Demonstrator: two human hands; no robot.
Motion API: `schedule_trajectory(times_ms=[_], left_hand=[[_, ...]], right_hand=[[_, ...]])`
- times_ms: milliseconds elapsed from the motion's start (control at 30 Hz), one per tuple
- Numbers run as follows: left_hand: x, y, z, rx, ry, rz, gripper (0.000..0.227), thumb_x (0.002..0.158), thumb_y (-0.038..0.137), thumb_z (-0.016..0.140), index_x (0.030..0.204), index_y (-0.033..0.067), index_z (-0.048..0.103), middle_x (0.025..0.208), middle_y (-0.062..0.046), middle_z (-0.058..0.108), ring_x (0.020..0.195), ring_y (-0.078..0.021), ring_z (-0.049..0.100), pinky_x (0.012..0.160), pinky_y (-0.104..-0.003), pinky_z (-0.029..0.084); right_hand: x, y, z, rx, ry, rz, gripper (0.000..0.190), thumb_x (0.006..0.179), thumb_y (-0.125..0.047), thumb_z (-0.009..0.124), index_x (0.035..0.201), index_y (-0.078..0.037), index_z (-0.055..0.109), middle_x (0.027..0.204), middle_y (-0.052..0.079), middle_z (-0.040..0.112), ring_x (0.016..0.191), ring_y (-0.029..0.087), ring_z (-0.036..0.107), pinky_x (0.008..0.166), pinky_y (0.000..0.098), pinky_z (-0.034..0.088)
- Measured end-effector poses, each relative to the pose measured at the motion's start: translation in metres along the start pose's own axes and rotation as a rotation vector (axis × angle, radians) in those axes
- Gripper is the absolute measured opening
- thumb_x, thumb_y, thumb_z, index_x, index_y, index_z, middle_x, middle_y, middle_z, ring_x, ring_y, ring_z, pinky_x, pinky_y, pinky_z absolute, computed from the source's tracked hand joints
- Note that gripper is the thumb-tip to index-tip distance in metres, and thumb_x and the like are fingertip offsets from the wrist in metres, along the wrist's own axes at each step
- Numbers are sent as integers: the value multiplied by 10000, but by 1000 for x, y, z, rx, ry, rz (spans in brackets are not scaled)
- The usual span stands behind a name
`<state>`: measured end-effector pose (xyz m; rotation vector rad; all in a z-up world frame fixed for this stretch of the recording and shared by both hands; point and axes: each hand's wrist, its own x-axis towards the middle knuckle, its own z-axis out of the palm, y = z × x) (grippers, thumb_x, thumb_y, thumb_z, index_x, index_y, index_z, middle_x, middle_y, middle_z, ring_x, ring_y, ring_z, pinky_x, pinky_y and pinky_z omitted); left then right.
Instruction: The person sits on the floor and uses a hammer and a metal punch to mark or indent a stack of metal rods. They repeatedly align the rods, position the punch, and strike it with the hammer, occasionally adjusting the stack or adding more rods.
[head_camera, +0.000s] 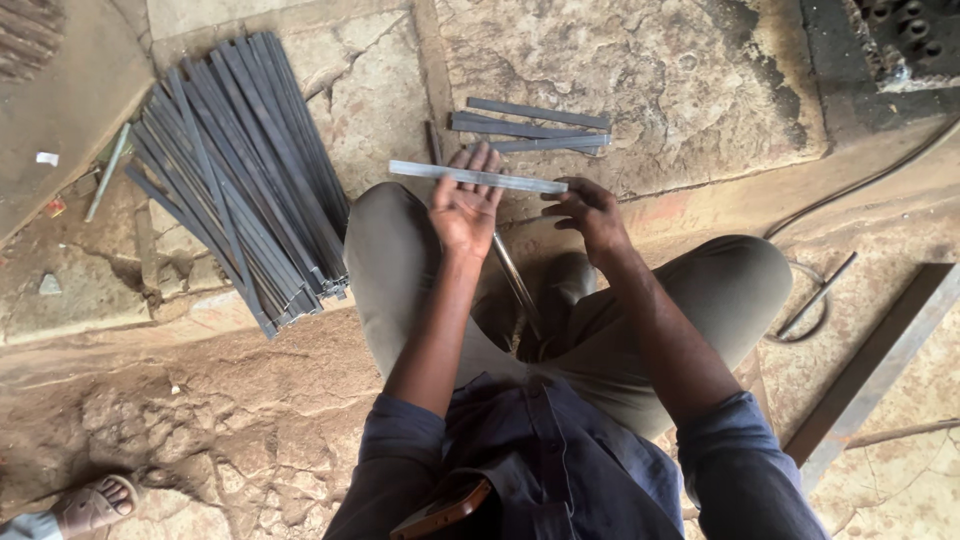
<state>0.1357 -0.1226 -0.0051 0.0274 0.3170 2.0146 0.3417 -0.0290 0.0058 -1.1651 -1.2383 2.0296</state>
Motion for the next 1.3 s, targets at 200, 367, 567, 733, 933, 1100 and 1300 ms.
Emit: schedule_trajectory(times_ms=[200, 367, 567, 733, 933, 1100, 1300], left_hand=[[10, -25, -45, 525, 149, -279, 449, 988, 164, 580, 1409, 23, 516, 1371, -143, 638, 1252, -285, 629, 1101, -483, 501], [25, -52, -78, 613, 281, -492, 393, 1003, 228, 584, 1321, 0, 545, 1220, -168, 702, 1094, -286, 716, 995, -479, 546], [19, -52, -53, 499, 186, -473, 435, 1006, 274, 636, 1348, 44, 500, 1325, -170, 606, 1203, -296, 660, 1003, -472, 551], [3, -53, -15, 895, 214, -568, 537, 944, 341, 672, 1431, 166, 531, 1459, -90, 571, 1248, -264, 631, 1024, -451, 556], [-1, -60, -7, 1315, 124, -565, 441, 905, 346, 734, 1308, 181, 668, 1366, -82, 691, 1222, -227, 662, 1002, -436, 460], [40, -28, -17, 1590, 112, -375, 383, 890, 332, 763, 1232, 171, 696, 1243, -15, 726, 1091, -169, 698, 929, -389, 621], [106, 22, -50, 2013, -145, 92, 302, 875, 213, 801, 1165, 168, 732, 1115, -21, 771, 966, -216, 763, 864, -343, 604]], right_hand=[[20, 31, -37, 155, 221, -21, 242, 1044, -99, 518, 1245, 15, 590, 1084, 188, 751, 894, 271, 753, 695, 362, 576], [28, 33, -50, 281, 374, 100, 282, 1049, -138, 455, 1294, -21, 532, 1023, 147, 721, 894, 308, 767, 635, 384, 571], [31, 40, -59, 325, 399, 63, 266, 1073, -163, 459, 1283, -18, 533, 1057, 116, 716, 965, 286, 783, 667, 403, 575], [54, 52, -64, 288, 438, 63, 254, 1056, -155, 475, 1270, -37, 544, 1067, 118, 717, 974, 275, 784, 680, 422, 574], [84, 62, -65, 234, 446, 135, 367, 1036, -138, 509, 1391, -53, 554, 1081, 108, 720, 908, 244, 746, 685, 395, 585], [92, 66, -72, 31, 339, 94, 539, 987, -64, 547, 1520, -116, 488, 1115, 73, 682, 875, 191, 695, 664, 358, 559], [105, 97, -84, -451, 399, -186, 600, 944, 69, 534, 1534, -36, 507, 1157, 143, 688, 1013, 261, 659, 815, 357, 542]])
